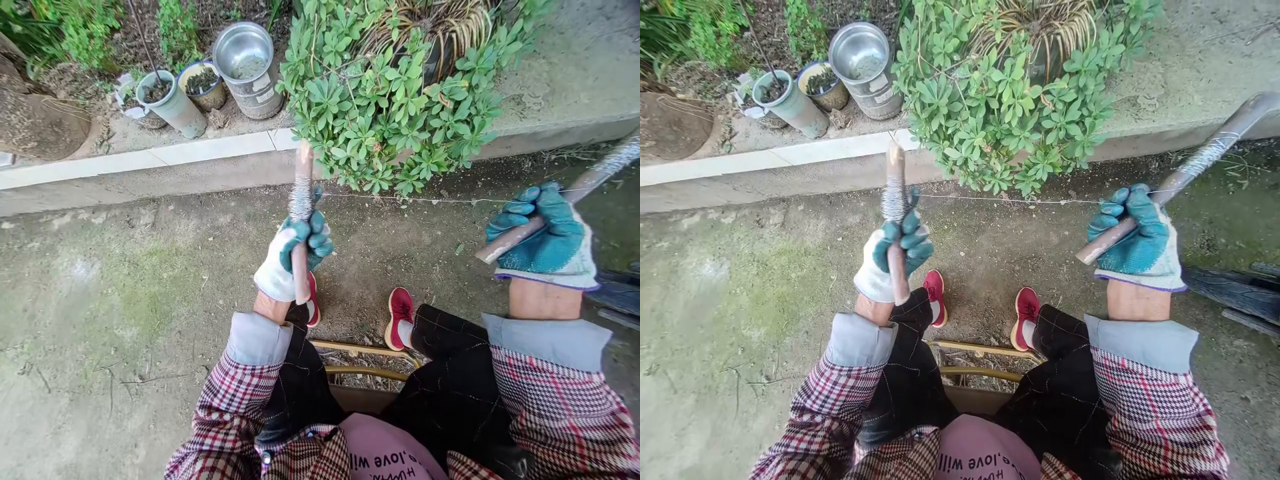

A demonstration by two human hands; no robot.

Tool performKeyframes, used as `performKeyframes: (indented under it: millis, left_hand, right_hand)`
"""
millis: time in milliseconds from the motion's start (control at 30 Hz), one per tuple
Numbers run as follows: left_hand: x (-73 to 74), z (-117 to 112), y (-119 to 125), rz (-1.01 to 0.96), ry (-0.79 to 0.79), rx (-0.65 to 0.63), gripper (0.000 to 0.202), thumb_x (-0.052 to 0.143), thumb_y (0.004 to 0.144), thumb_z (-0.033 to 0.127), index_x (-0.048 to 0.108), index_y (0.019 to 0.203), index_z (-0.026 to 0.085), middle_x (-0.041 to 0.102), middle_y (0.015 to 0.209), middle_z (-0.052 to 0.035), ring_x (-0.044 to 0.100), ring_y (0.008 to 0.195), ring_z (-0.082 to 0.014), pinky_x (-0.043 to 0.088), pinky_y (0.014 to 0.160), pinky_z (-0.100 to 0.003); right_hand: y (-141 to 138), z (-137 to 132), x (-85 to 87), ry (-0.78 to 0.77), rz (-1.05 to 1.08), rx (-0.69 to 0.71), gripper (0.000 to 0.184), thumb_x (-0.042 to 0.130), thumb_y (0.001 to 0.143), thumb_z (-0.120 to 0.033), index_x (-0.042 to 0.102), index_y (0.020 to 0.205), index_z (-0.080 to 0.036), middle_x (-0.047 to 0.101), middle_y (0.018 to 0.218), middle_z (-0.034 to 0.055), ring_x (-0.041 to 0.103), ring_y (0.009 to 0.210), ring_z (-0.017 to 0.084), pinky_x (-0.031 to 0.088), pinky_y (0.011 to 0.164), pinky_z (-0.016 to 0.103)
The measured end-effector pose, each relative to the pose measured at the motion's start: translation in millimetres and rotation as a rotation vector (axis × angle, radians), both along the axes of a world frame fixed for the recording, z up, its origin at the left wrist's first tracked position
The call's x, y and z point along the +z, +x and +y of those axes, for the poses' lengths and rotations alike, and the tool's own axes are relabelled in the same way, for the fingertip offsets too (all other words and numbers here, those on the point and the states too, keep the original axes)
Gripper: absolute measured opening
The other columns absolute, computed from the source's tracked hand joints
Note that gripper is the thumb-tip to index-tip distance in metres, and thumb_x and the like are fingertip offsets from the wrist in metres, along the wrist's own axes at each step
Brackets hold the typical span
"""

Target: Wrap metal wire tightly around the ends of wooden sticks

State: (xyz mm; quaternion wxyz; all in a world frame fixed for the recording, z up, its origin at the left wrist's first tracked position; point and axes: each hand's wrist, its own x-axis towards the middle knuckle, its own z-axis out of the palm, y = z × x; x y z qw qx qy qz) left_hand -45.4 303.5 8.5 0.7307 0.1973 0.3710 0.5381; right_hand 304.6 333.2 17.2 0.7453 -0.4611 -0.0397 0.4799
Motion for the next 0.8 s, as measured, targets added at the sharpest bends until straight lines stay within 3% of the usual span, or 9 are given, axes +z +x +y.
performKeyframes:
  millis: [67, 133, 333, 433, 533, 600, 700, 800]
  left_hand:
    - [-9.5, 3.3, -0.2, 0.069, -0.005, -0.035, 0.056, 0.09, 0.062, 0.02, 0.069, 0.114, 0.022, 0.065, 0.086, 0.0028, 0.06, 0.066, -0.009, 0.054, 0.061, -0.023]
    - [-17.4, 7.3, -0.8, 0.115, -0.02, -0.032, 0.055, 0.087, 0.056, 0.014, 0.069, 0.108, 0.02, 0.065, 0.085, 0.003, 0.061, 0.065, -0.0087, 0.054, 0.061, -0.022]
    - [-15.8, 14.1, -4.4, 0.088, -0.029, 0.053, 0.034, 0.081, 0.075, 0.027, 0.069, 0.106, 0.018, 0.046, 0.067, 0.0076, 0.04, 0.05, -0.0048, 0.038, 0.047, -0.02]
    - [-21.7, 18.6, -1.1, 0.339, -0.054, 0.071, 0.036, 0.084, 0.07, 0.027, 0.07, 0.102, 0.017, 0.049, 0.065, 0.0077, 0.04, 0.048, -0.0062, 0.039, 0.044, -0.023]
    - [-33.4, 25.7, 4.3, 0.678, 0.005, 0.199, 0.036, 0.088, 0.063, 0.02, 0.066, 0.091, 0.018, 0.057, 0.071, 0.0055, 0.045, 0.05, -0.0064, 0.043, 0.045, -0.024]
    - [-36.6, 29.4, 5.6, 0.753, 0.032, 0.254, 0.039, 0.09, 0.06, 0.017, 0.062, 0.087, 0.019, 0.058, 0.073, 0.0056, 0.046, 0.052, -0.0057, 0.044, 0.047, -0.023]
    - [-30.1, 31.5, 0.4, 0.559, -0.029, 0.151, 0.041, 0.091, 0.063, 0.023, 0.064, 0.093, 0.019, 0.06, 0.073, 0.0053, 0.049, 0.053, -0.0065, 0.046, 0.048, -0.023]
    - [-19.1, 31.4, -8.7, 0.297, -0.073, 0.01, 0.042, 0.084, 0.079, 0.046, 0.069, 0.106, 0.018, 0.061, 0.07, 0.0039, 0.048, 0.049, -0.0065, 0.042, 0.044, -0.021]
  right_hand:
    - [6.2, 2.3, -1.7, -0.01, 0.01, -0.02, 0.035, 0.043, 0.101, -0.005, 0.063, 0.075, -0.017, 0.063, 0.072, -0.0017, 0.053, 0.05, 0.005, 0.042, 0.042, 0.016]
    - [10.2, 3.7, -2.7, -0.015, 0.006, -0.033, 0.038, 0.041, 0.104, -0.006, 0.062, 0.074, -0.017, 0.063, 0.072, -0.0019, 0.052, 0.048, 0.004, 0.04, 0.042, 0.015]
    - [4.9, 1.5, -2.2, -0.054, -0.018, -0.008, 0.026, 0.054, 0.096, -0.004, 0.062, 0.075, -0.018, 0.063, 0.073, -0.001, 0.055, 0.052, 0.007, 0.041, 0.042, 0.016]
    - [4.2, -0.4, -1.4, -0.036, -0.029, -0.011, 0.022, 0.057, 0.093, -0.005, 0.062, 0.076, -0.018, 0.064, 0.073, -0.0014, 0.055, 0.053, 0.007, 0.042, 0.043, 0.016]
    - [7.2, -1.7, -2.4, -0.015, -0.033, -0.005, 0.023, 0.054, 0.094, -0.005, 0.061, 0.077, -0.019, 0.065, 0.073, -0.002, 0.055, 0.053, 0.007, 0.044, 0.042, 0.016]
    - [9.5, -2.2, -3.9, 0.001, -0.032, 0.017, 0.023, 0.053, 0.095, -0.006, 0.061, 0.078, -0.019, 0.066, 0.073, -0.0019, 0.055, 0.052, 0.007, 0.045, 0.042, 0.016]
    - [12.8, -3.0, -5.3, 0.016, -0.031, 0.038, 0.02, 0.053, 0.094, -0.007, 0.061, 0.079, -0.018, 0.066, 0.073, -0.002, 0.056, 0.051, 0.007, 0.046, 0.041, 0.016]
    - [16.3, -4.0, -4.0, 0.021, -0.022, 0.034, 0.016, 0.057, 0.089, -0.006, 0.061, 0.08, -0.018, 0.066, 0.074, -0.0034, 0.057, 0.05, 0.007, 0.045, 0.04, 0.016]
